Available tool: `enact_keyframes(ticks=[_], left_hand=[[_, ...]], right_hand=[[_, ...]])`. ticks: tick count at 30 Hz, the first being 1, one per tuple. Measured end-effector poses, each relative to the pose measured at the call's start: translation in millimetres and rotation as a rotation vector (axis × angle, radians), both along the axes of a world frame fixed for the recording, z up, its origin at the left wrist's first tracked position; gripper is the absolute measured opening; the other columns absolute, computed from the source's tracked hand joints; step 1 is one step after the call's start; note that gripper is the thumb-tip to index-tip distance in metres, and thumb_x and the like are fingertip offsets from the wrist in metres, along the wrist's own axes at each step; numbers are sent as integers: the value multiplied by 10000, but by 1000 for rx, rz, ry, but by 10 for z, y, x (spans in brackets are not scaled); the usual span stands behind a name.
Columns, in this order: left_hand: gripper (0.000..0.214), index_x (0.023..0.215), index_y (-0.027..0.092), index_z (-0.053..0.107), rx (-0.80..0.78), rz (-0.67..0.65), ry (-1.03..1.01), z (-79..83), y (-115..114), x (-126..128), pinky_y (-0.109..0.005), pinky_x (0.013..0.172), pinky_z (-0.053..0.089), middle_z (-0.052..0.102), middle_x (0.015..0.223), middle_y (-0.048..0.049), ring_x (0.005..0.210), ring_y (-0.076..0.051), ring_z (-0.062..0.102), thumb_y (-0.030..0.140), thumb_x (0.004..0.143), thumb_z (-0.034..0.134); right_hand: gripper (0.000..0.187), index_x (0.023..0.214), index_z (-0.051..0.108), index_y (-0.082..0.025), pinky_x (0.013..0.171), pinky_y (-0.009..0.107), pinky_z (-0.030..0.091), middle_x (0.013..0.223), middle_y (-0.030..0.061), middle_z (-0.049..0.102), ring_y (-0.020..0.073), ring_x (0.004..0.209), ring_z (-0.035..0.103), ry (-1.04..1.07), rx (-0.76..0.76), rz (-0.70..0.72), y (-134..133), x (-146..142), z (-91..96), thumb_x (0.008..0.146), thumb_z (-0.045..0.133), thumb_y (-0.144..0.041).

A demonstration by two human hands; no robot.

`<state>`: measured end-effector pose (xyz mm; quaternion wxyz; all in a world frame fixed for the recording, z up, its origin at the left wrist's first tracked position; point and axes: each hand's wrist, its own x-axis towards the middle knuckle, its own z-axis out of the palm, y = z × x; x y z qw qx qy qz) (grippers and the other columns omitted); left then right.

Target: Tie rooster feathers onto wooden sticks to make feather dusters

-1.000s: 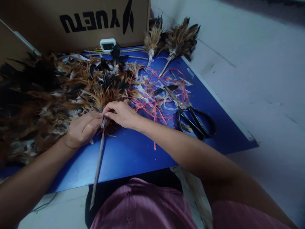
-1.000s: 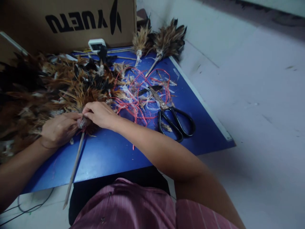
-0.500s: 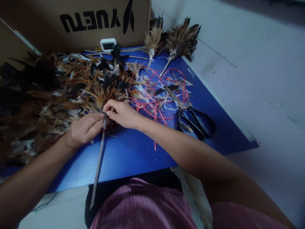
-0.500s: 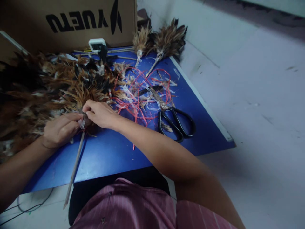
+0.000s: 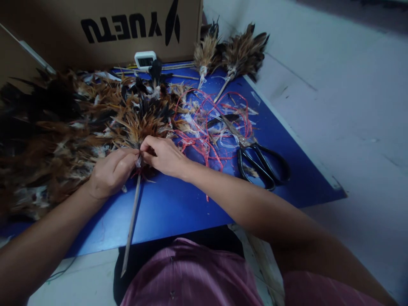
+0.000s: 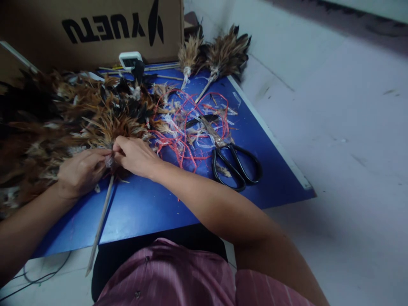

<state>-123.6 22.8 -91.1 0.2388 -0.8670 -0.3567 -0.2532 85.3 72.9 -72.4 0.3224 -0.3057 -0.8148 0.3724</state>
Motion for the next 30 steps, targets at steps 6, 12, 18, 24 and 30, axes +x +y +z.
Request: enact_keyframes(ticks=[6,12,18,24,30], left_hand=[[188,992,215,612,-1,120,-49,40,12,118,-248,701,514,722,891,-28,792,-154,675,190,808,639],[65,867,205,644,-25,146,-200,118,28,249,-207,604,464,704,742,-1,673,-116,646,211,802,644],[64,817,197,651,-138,195,-227,143,8,258,-212,610,480,726,757,-23,689,-124,663,242,831,608],[85,794,208,649,-152,201,-233,129,28,246,-226,624,514,738,759,-26,699,-135,682,264,833,599],[45,794,215,640,-140,172,-242,139,31,242,-239,632,531,738,754,-26,703,-145,693,244,817,613]], right_hand=[[25,827,563,-162,685,233,354,764,-18,558,105,720,511,24,30,4,-17,3,-24,815,553,-182],[69,843,576,-163,683,213,378,732,-34,582,85,693,535,84,-54,14,-36,8,-12,789,557,-125],[95,888,571,-175,663,215,377,692,-52,573,80,648,530,72,-85,-8,-39,6,7,797,584,-199],[31,815,553,-180,649,228,352,688,-40,550,98,664,512,25,-42,-30,-44,-13,13,808,524,-184],[44,821,556,-180,653,228,366,705,-38,563,97,661,516,37,-55,-40,-47,-14,27,785,545,-202]])
